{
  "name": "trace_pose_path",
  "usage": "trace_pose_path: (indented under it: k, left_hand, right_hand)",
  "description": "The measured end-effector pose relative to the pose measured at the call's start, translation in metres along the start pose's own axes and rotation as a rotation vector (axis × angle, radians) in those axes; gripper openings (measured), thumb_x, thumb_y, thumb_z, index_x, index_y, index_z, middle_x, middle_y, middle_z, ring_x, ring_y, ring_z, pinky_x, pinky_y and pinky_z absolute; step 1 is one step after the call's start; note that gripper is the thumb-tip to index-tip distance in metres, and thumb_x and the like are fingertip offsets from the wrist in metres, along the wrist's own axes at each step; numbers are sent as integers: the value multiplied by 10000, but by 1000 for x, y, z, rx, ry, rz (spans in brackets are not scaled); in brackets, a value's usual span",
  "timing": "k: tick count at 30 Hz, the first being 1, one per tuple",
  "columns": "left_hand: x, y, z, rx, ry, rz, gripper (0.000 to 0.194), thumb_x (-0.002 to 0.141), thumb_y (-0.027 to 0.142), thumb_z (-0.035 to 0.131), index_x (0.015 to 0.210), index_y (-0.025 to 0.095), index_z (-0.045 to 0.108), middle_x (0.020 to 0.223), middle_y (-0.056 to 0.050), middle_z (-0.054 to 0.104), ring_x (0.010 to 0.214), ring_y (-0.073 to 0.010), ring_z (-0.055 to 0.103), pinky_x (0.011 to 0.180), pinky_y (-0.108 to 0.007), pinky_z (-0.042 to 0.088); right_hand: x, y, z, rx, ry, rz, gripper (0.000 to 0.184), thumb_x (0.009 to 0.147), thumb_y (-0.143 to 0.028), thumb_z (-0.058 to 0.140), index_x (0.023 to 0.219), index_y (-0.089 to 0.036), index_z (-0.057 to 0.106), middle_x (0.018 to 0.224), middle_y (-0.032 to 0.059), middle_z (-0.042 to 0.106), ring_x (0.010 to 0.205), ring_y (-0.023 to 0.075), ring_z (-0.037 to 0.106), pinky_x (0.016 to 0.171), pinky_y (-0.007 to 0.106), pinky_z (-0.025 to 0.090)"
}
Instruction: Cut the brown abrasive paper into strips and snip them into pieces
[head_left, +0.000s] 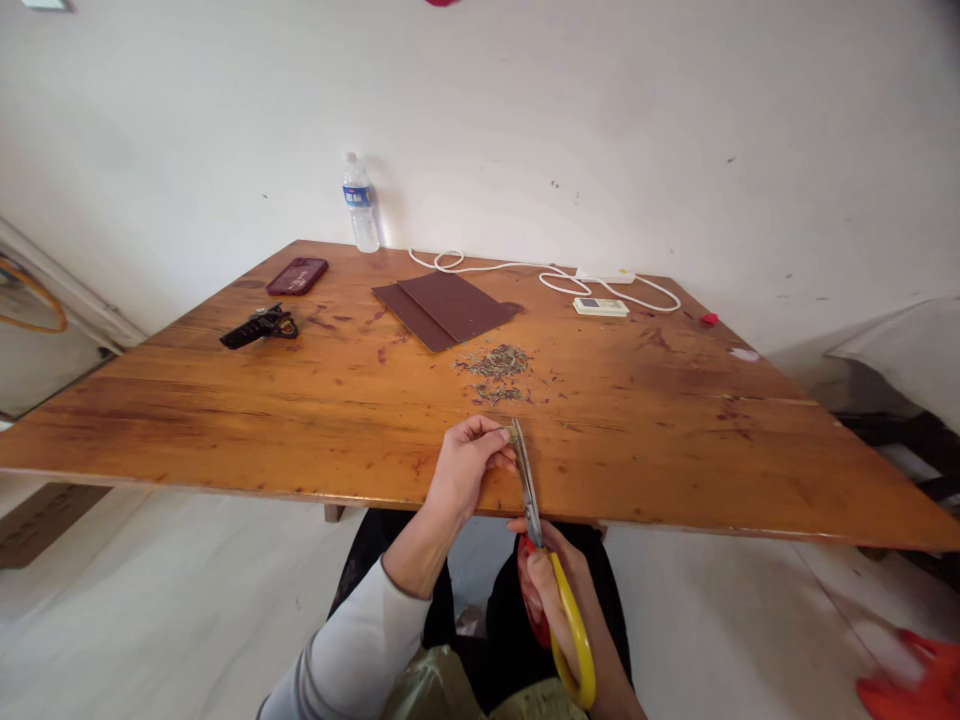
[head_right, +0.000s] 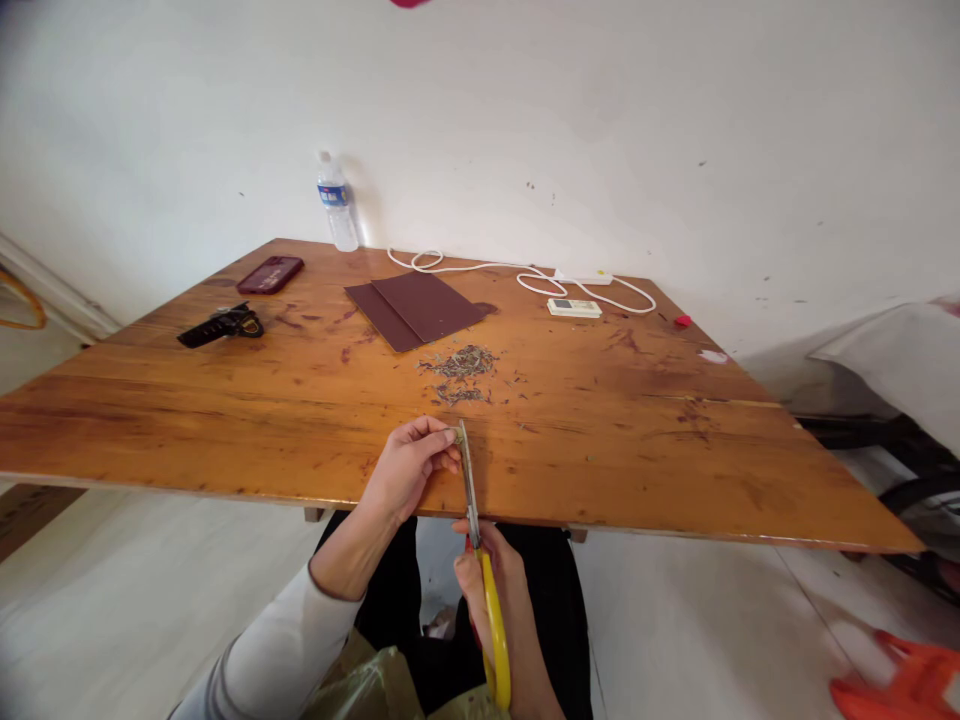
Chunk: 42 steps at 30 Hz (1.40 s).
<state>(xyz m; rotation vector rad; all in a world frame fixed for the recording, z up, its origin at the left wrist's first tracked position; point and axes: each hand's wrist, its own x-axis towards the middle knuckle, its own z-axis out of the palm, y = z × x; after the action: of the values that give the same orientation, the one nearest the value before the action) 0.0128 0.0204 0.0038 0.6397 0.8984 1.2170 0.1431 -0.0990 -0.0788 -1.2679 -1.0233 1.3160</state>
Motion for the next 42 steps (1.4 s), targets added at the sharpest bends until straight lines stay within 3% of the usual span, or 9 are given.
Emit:
trace_pose_path:
  k: [9, 18, 25, 31, 36, 42]
  left_hand:
    - [0, 0, -1, 34, 1, -11, 180, 669, 167, 822, 613, 153, 652, 556, -17, 666, 487, -107, 608, 532, -216, 515]
    - [1, 0, -1, 33, 5, -6, 157, 664, 150, 795, 605, 153, 650, 556, -18, 668, 485, -107, 611, 530, -214, 514]
    - [1, -1, -2, 25, -1, -6, 165, 653, 172, 815, 613, 154, 655, 560, -18, 670, 493, -106, 616, 537, -213, 520]
    - [1, 0, -3, 25, -11, -12, 194, 668, 167, 840, 630, 156, 650, 561, -9, 656, 493, -106, 610, 530, -213, 525]
    - [2, 0, -3, 25, -17, -15, 189, 664, 151, 838, 626, 151, 652, 559, -9, 656, 493, -101, 605, 528, -211, 538]
    - [2, 0, -3, 16, -32, -18, 200, 655, 165, 862, 638, 145, 663, 581, -15, 666, 525, -114, 639, 546, -220, 573]
  right_hand:
    - [-3, -3, 7, 108, 28, 104, 650, 784, -769, 792, 1052, -181, 730, 572, -94, 382, 457, 91, 262, 392, 216, 233]
    - [0, -10, 15, 112, 59, 160, 802, 625, -916, 794, 967, -198, 695, 516, -123, 333, 429, 81, 247, 397, 224, 210]
    - [-1, -13, 15, 66, 73, 164, 829, 640, -933, 776, 990, -184, 715, 497, -127, 347, 417, 77, 253, 402, 217, 223]
    - [-1, -9, 4, 22, -28, 78, 847, 757, -934, 680, 1092, -158, 733, 536, -119, 362, 426, 82, 263, 414, 224, 233]
    - [1, -6, -2, -11, -39, 68, 783, 793, -883, 691, 1089, -159, 714, 514, -115, 397, 422, 84, 281, 427, 235, 230]
    - [5, -12, 2, 108, 3, 181, 782, 625, -879, 810, 983, -192, 699, 497, -148, 323, 404, 65, 206, 385, 216, 160]
